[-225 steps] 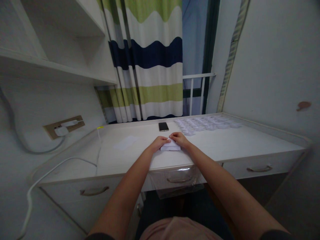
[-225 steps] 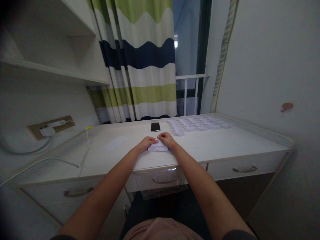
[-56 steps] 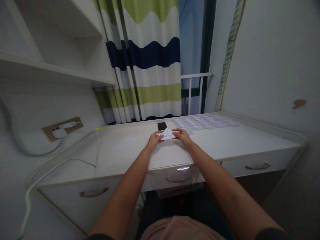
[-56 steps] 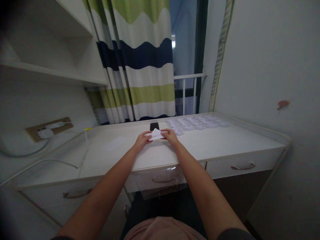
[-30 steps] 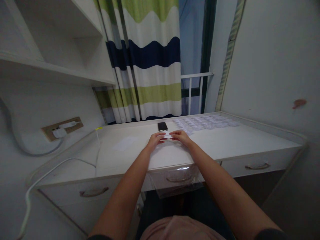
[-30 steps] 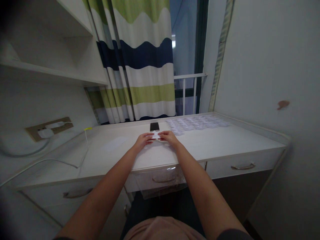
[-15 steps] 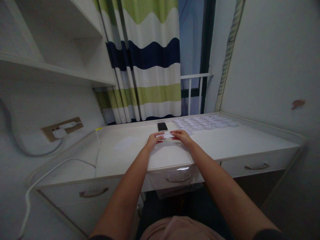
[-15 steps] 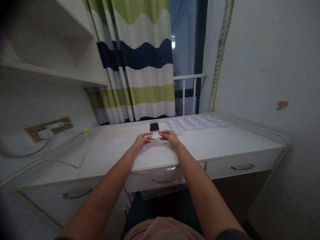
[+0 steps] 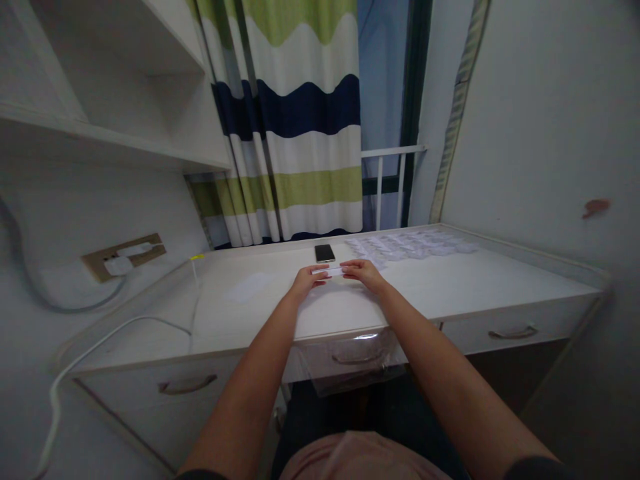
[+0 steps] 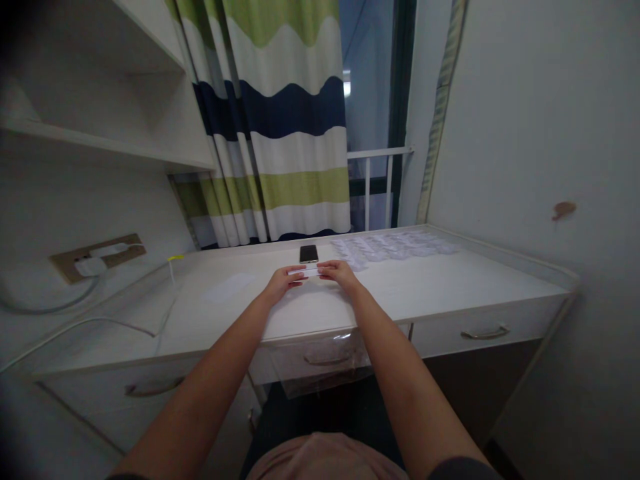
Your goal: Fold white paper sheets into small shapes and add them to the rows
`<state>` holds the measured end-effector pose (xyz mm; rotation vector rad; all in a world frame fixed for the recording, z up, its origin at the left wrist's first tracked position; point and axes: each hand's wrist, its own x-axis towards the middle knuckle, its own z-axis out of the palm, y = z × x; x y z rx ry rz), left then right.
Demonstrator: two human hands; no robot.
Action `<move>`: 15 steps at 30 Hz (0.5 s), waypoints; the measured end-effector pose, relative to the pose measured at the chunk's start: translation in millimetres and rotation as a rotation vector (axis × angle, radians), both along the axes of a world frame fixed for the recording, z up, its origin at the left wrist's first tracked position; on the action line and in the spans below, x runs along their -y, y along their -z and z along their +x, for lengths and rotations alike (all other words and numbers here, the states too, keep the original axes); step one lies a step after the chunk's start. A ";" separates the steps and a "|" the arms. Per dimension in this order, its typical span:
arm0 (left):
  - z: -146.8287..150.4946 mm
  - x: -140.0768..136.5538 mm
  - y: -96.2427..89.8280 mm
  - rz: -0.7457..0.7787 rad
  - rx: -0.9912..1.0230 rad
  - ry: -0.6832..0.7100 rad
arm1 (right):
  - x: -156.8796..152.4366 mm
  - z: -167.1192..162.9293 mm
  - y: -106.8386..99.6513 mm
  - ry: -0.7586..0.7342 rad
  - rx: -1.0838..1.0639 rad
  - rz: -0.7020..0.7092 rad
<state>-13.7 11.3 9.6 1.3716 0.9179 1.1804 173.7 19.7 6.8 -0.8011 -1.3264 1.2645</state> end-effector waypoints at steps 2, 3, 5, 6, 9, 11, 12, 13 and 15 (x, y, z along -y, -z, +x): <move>-0.1 -0.5 0.1 -0.003 -0.002 0.000 | 0.2 0.3 -0.9 0.012 0.012 -0.008; -0.1 -0.8 0.3 -0.005 -0.003 0.000 | -0.1 0.6 -1.0 0.017 0.020 -0.005; 0.2 -1.1 0.8 -0.010 -0.007 0.003 | -1.5 1.4 -0.6 0.025 0.039 0.015; 0.5 -1.2 1.1 -0.011 -0.010 0.005 | -2.6 1.9 -0.1 0.030 0.050 0.028; 1.6 -1.1 1.8 -0.021 -0.028 0.003 | -7.3 3.1 2.1 0.053 0.089 0.074; 2.0 -0.9 2.2 -0.034 -0.043 -0.005 | -10.6 3.5 3.6 0.075 0.118 0.113; 2.0 -0.7 2.3 -0.038 -0.049 -0.010 | -12.1 3.8 4.3 0.091 0.132 0.135; 1.9 -0.6 2.4 -0.041 -0.055 -0.013 | -13.3 4.0 4.8 0.111 0.149 0.155; 1.4 -0.5 2.7 -0.038 -0.063 -0.019 | -15.0 4.8 5.3 0.153 0.200 0.192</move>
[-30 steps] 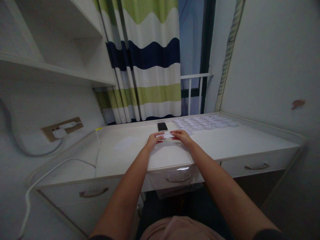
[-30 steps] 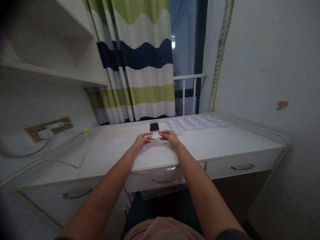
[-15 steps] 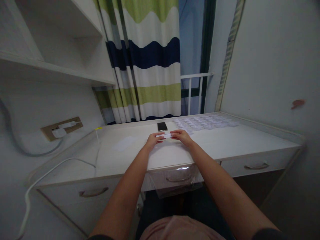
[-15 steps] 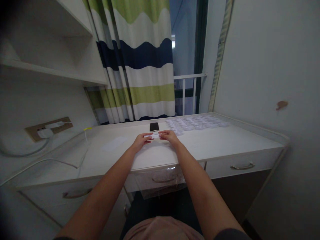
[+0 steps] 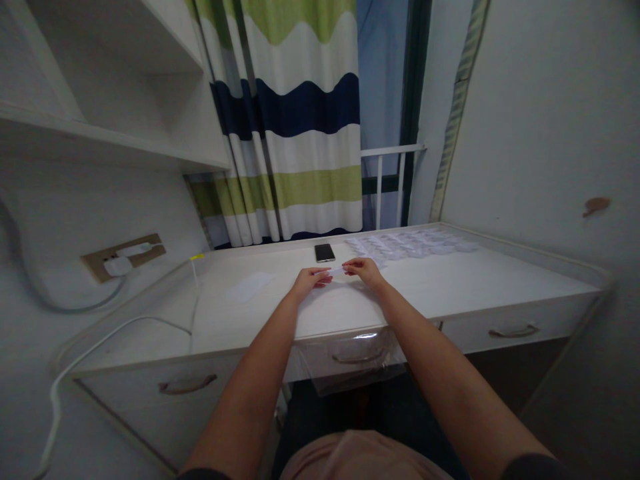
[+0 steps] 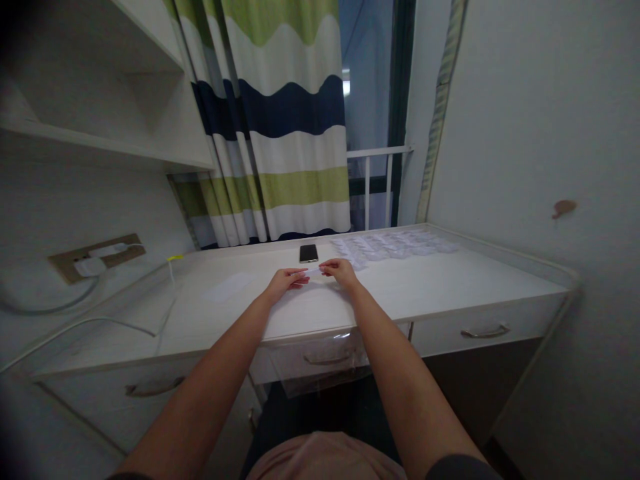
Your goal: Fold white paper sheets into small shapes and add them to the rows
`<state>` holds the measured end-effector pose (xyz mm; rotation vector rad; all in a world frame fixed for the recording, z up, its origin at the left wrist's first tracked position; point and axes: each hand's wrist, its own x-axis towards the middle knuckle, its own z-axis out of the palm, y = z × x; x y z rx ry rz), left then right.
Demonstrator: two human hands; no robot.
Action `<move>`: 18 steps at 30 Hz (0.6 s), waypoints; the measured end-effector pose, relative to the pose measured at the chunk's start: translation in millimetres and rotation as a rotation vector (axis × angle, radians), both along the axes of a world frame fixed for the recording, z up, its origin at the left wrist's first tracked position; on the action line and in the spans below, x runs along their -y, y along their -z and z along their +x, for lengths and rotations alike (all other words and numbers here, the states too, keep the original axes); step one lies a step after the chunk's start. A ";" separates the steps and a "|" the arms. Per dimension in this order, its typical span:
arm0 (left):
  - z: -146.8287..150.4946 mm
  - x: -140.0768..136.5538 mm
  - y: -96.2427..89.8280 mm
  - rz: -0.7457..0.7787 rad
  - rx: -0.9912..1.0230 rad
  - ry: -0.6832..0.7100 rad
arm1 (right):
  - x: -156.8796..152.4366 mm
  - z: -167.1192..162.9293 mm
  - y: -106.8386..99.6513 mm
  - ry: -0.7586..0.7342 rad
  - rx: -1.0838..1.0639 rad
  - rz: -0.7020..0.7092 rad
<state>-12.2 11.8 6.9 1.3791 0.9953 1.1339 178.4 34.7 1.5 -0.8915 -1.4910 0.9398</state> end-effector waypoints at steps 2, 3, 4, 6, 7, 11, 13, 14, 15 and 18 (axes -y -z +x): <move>-0.4 -0.5 0.4 0.001 -0.002 -0.008 | -0.4 1.1 -0.4 0.037 0.066 0.043; -0.5 -1.1 0.8 0.000 0.002 -0.013 | -0.3 1.7 -0.9 0.053 0.099 0.065; -0.5 -1.8 1.3 -0.004 0.009 -0.017 | 0.1 2.2 -1.4 0.070 0.124 0.089; -0.1 -3.7 2.5 -0.015 0.026 -0.022 | 1.2 2.7 -2.5 0.098 0.150 0.133; 0.1 -4.6 3.2 -0.021 0.034 -0.024 | 1.8 2.7 -2.8 0.104 0.152 0.149; 0.8 -7.1 5.3 -0.001 0.060 -0.045 | 2.4 1.5 -3.0 0.080 0.112 0.159; 0.9 -7.0 5.4 0.018 0.066 -0.042 | 1.7 1.1 -2.4 0.058 0.086 0.142; 0.9 -6.8 5.3 0.024 0.063 -0.040 | 1.1 1.1 -1.9 0.042 0.077 0.130; 0.9 -6.6 5.1 0.030 0.057 -0.038 | 0.6 1.0 -1.3 0.023 0.071 0.116; 1.2 -6.3 4.6 0.062 0.035 -0.057 | -0.6 0.4 1.7 -0.037 0.046 0.067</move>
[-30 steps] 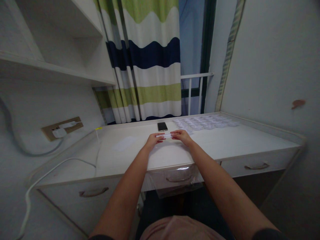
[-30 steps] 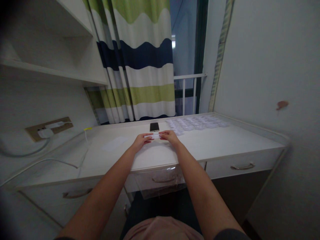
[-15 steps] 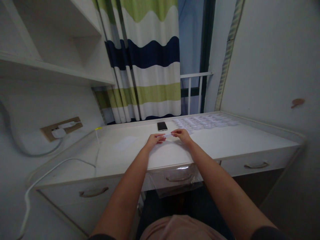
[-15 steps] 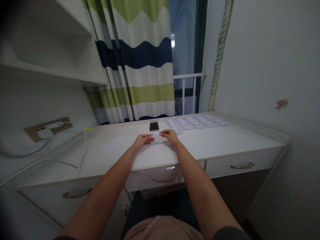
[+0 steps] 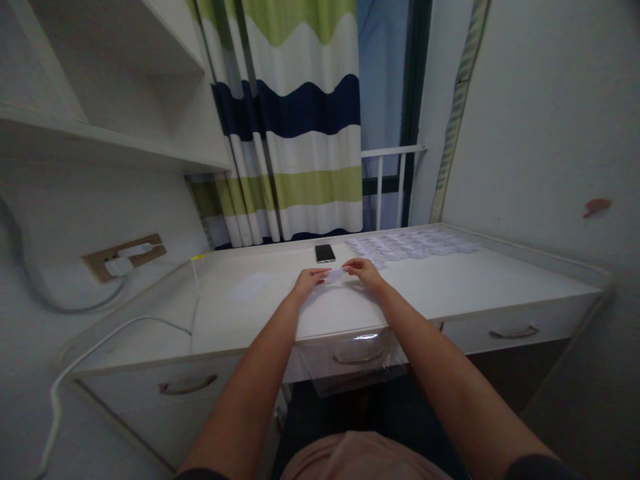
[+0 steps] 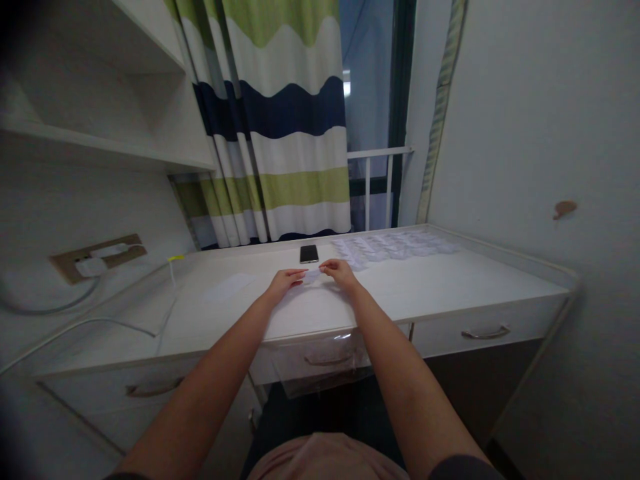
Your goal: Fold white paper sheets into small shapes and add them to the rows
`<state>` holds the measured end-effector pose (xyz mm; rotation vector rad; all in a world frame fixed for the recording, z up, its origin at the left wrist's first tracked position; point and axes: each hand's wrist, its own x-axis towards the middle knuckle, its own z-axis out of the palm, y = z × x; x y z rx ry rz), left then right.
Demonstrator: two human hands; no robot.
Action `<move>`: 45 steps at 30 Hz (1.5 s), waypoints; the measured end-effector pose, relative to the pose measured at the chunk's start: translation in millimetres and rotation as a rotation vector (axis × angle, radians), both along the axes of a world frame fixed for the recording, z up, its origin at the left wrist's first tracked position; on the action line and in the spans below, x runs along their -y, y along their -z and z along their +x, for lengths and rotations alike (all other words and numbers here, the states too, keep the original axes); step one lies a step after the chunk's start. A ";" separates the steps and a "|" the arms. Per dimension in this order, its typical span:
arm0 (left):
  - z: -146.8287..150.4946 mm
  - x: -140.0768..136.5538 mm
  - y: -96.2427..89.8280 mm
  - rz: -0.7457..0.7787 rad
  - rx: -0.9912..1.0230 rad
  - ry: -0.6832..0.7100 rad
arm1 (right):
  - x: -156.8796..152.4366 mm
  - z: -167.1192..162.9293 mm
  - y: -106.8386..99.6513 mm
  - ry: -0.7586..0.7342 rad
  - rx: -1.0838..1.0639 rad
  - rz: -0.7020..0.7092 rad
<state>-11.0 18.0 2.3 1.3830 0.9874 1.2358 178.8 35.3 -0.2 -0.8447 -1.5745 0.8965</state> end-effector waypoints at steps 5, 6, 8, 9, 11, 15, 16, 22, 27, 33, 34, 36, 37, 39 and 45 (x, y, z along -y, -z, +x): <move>2.3 1.2 -0.3 0.034 -0.045 -0.018 | 0.8 -3.5 5.6 -0.059 0.016 -0.068; 2.8 2.0 -0.5 0.038 -0.049 -0.011 | 1.2 -3.9 5.8 -0.054 0.036 -0.077; 3.9 4.0 -1.0 0.034 -0.044 0.013 | 2.2 -4.2 4.9 -0.037 0.055 -0.084; 4.3 5.0 -1.4 0.026 -0.038 0.023 | 2.7 -4.1 4.0 -0.033 0.054 -0.082; 5.1 6.6 -2.2 0.009 -0.022 0.029 | 3.7 -3.8 2.0 -0.038 0.051 -0.074; 6.4 7.0 -3.5 0.027 -0.035 -0.005 | 5.2 -4.3 1.0 -0.046 0.047 -0.060; 6.6 6.7 -3.6 0.045 -0.048 -0.011 | 5.4 -4.8 1.6 -0.046 0.042 -0.061; 7.7 6.6 -3.5 0.164 -0.158 -0.051 | 8.0 -8.6 5.4 -0.077 0.064 -0.133; 10.1 7.3 -2.9 0.114 -0.130 -0.020 | 7.7 -8.0 1.9 -0.048 0.089 -0.075; 8.6 5.7 -2.0 0.046 -0.087 -0.010 | 4.4 -8.0 3.8 -0.031 0.012 -0.042; 8.3 5.5 -1.9 0.048 -0.093 -0.010 | 4.3 -8.4 4.6 -0.044 0.010 -0.064; 7.9 5.3 -1.9 0.049 -0.109 -0.002 | 4.6 -8.9 5.8 -0.079 0.028 -0.104; 7.8 5.5 -2.0 0.049 -0.115 0.007 | 4.7 -8.8 6.0 -0.091 0.043 -0.114; 7.7 6.3 -2.2 0.039 -0.110 0.032 | 4.9 -8.1 5.8 -0.097 0.064 -0.107; 6.7 9.9 -4.3 -0.052 0.014 0.155 | 3.0 -5.1 4.3 -0.073 0.032 -0.057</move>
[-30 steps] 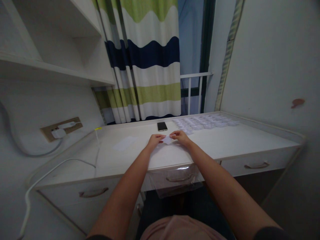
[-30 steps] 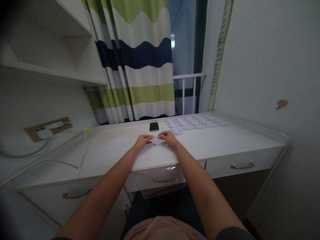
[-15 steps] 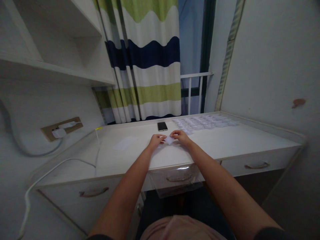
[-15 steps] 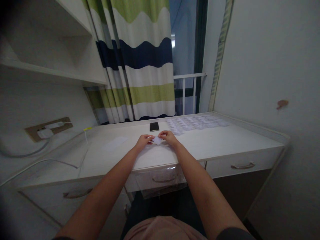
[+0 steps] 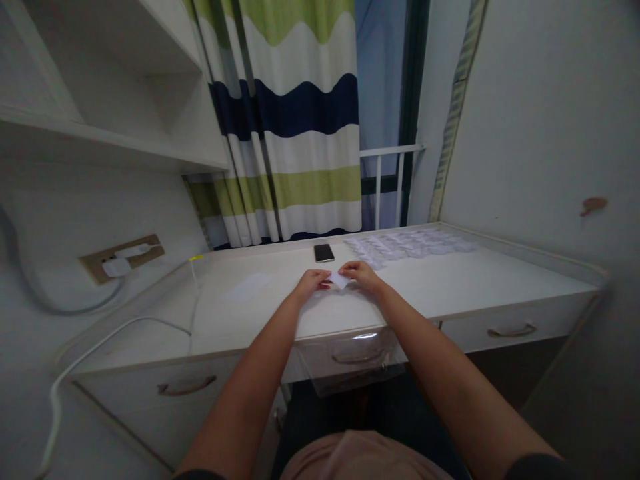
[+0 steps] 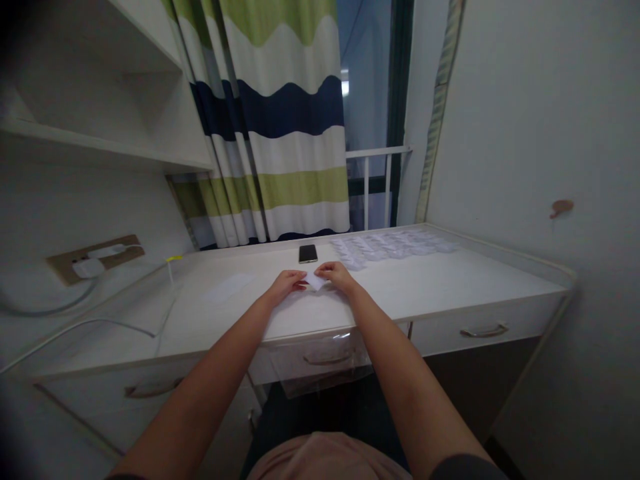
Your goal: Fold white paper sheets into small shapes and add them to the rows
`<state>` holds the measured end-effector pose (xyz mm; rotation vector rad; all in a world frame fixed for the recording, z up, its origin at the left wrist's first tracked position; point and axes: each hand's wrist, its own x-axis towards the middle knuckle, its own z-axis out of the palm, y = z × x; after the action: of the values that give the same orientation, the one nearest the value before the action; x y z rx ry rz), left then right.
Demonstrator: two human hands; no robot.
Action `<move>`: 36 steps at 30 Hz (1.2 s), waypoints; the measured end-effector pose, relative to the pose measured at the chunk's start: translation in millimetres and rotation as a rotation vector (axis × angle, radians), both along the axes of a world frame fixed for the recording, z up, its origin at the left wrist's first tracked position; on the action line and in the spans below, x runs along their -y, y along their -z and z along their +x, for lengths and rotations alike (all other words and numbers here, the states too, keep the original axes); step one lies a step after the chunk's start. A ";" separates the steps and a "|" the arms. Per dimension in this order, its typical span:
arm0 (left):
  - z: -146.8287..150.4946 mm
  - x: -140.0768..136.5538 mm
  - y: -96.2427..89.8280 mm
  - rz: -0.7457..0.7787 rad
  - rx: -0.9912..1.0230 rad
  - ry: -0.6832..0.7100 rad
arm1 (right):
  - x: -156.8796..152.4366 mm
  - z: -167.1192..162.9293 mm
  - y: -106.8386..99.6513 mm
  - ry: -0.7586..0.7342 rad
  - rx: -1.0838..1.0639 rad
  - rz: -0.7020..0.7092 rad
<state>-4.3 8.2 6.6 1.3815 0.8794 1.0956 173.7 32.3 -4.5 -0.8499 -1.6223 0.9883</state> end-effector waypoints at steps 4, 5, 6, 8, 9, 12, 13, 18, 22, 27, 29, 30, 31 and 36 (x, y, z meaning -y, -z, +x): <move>-1.9 -0.1 -2.1 -0.004 0.025 -0.020 | 0.4 0.2 -1.5 0.036 -0.057 -0.046; -2.4 -0.2 -2.4 -0.001 0.031 -0.037 | 0.9 0.3 -2.2 0.040 -0.074 -0.059; -2.8 -0.3 -2.5 0.004 0.034 -0.054 | 1.6 0.4 -2.8 0.046 -0.083 -0.067; -2.8 -0.1 -2.0 0.014 0.017 -0.075 | 3.1 0.5 -4.0 0.059 -0.065 -0.066; -2.3 0.0 -1.3 0.022 -0.005 -0.079 | 3.8 0.4 -4.3 0.060 -0.040 -0.064; 0.4 -0.5 1.2 0.073 -0.109 -0.082 | 5.5 -0.4 -4.8 0.041 0.034 -0.059; 1.1 -1.0 1.9 0.097 -0.143 -0.091 | 5.8 -0.6 -5.0 0.033 0.043 -0.062; -0.6 -5.5 2.6 0.218 -0.171 -0.214 | 7.2 0.7 -8.1 0.085 -0.058 -0.098; -3.0 -7.1 3.0 0.238 -0.193 -0.226 | 8.7 2.0 -10.7 0.101 -0.094 -0.104; -0.1 -9.2 5.4 0.345 -0.243 -0.219 | 3.0 0.7 -6.6 0.124 -0.075 0.007; 1.1 -10.7 6.4 0.407 -0.250 -0.262 | -1.6 -0.8 -2.6 0.207 -0.068 0.101; 1.6 -11.2 6.8 0.431 -0.250 -0.290 | -3.5 -1.9 -0.6 0.253 -0.078 0.137; 2.0 -11.4 7.1 0.447 -0.251 -0.317 | -4.7 -3.5 1.2 0.280 -0.090 0.154; 5.6 -6.5 7.2 0.476 -0.258 -0.339 | 1.5 -14.9 4.4 0.053 -0.048 0.037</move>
<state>1.3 14.6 -0.5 1.8412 1.1149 1.4735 158.8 30.8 -8.9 -0.8343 -1.5650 0.9322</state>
